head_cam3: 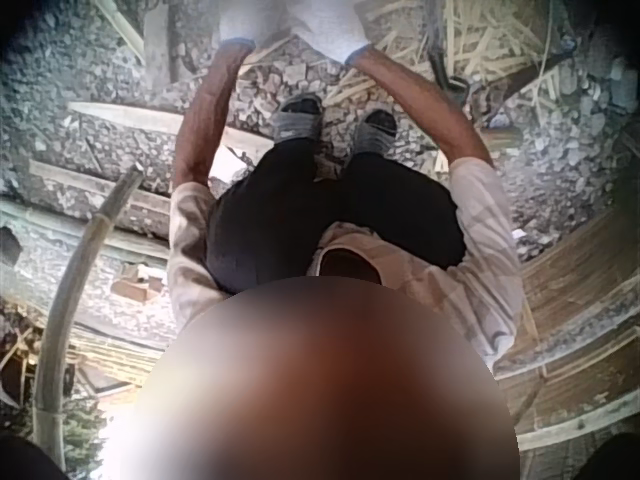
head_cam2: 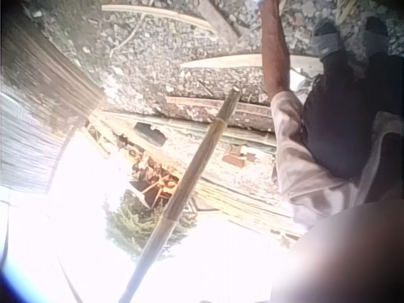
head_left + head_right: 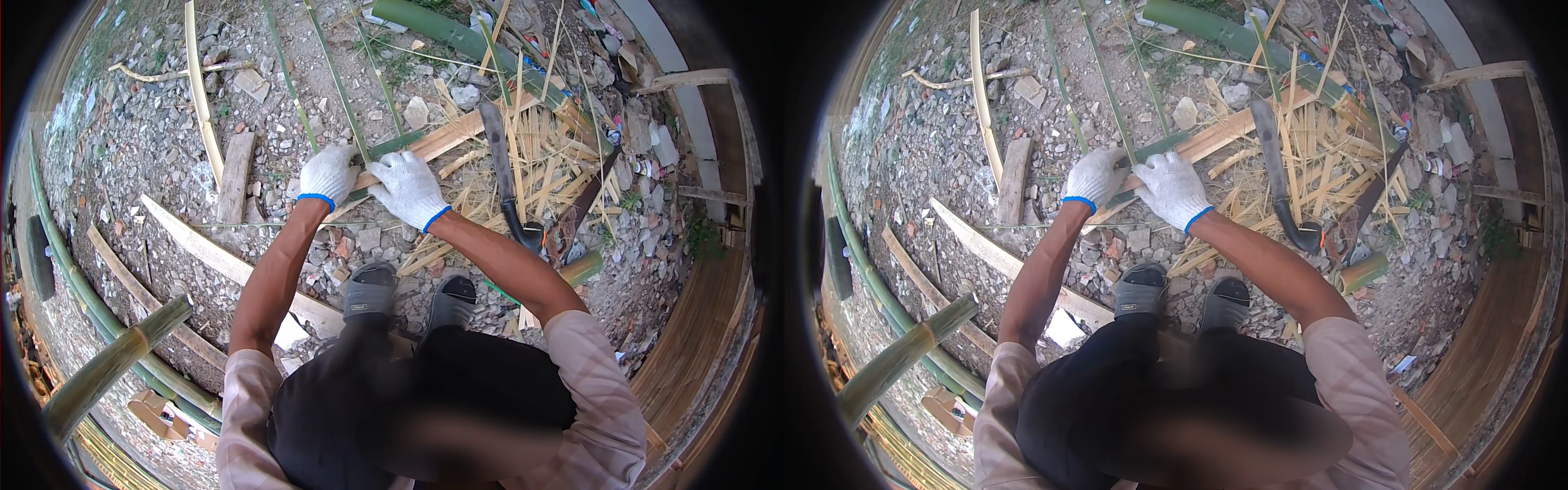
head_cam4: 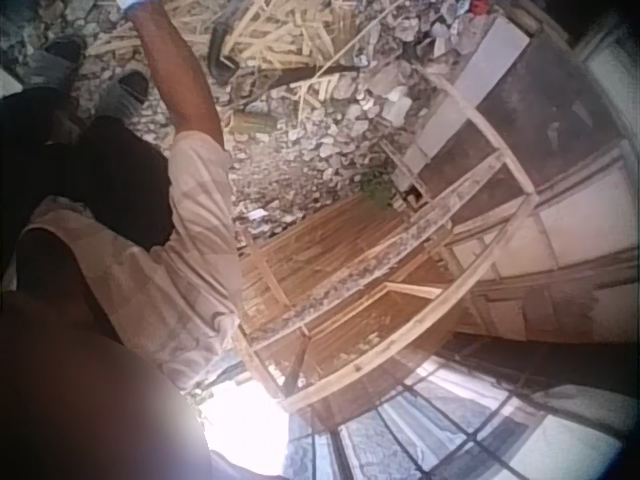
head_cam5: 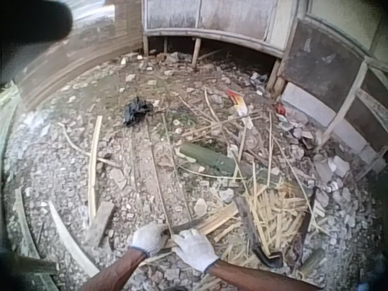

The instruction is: Weaving thin strips of bamboo into a frame and using a machete to shave or split strips for fitting.

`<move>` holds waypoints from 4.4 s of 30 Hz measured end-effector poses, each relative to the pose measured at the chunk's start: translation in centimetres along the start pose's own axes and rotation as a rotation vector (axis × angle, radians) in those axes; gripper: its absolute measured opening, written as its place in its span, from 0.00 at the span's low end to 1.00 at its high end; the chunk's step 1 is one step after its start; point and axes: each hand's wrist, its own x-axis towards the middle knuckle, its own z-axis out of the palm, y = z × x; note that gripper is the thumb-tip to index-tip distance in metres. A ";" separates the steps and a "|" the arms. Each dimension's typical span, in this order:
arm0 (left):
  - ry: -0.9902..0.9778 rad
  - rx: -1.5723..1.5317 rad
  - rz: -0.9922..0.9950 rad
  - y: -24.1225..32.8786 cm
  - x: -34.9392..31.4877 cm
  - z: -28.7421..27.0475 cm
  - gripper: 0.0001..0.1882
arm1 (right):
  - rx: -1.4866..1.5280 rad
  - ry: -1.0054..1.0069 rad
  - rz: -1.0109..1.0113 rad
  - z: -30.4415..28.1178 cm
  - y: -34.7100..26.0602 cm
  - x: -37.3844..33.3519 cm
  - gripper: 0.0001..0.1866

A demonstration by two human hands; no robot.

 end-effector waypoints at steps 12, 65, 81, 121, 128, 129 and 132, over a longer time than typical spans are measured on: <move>0.236 0.408 -0.027 -0.2 -0.9 1.0 0.12 | -0.229 -0.067 -0.025 0.6 -1.3 0.2 0.15; 0.460 0.169 -0.206 -2.2 -4.3 1.9 0.18 | 0.125 0.141 0.214 -0.6 4.0 1.2 0.16; 0.449 0.097 -0.231 -2.0 -4.4 1.4 0.15 | -0.007 0.159 0.046 -0.8 -0.8 0.5 0.30; 0.275 0.047 -0.175 -2.5 -4.5 -0.1 0.13 | -0.017 -0.120 0.281 1.0 -1.8 9.3 0.24; 0.338 -0.008 -0.157 -3.4 -4.6 -0.2 0.15 | 0.002 -0.030 0.233 2.3 -1.6 9.3 0.19; 0.337 -0.032 -0.161 -3.3 -4.6 -0.2 0.15 | 0.000 -0.033 0.233 2.3 -1.6 9.2 0.19; 0.308 -0.031 -0.144 -4.2 -4.8 -0.7 0.16 | 0.000 -0.058 0.243 2.2 -2.1 9.4 0.19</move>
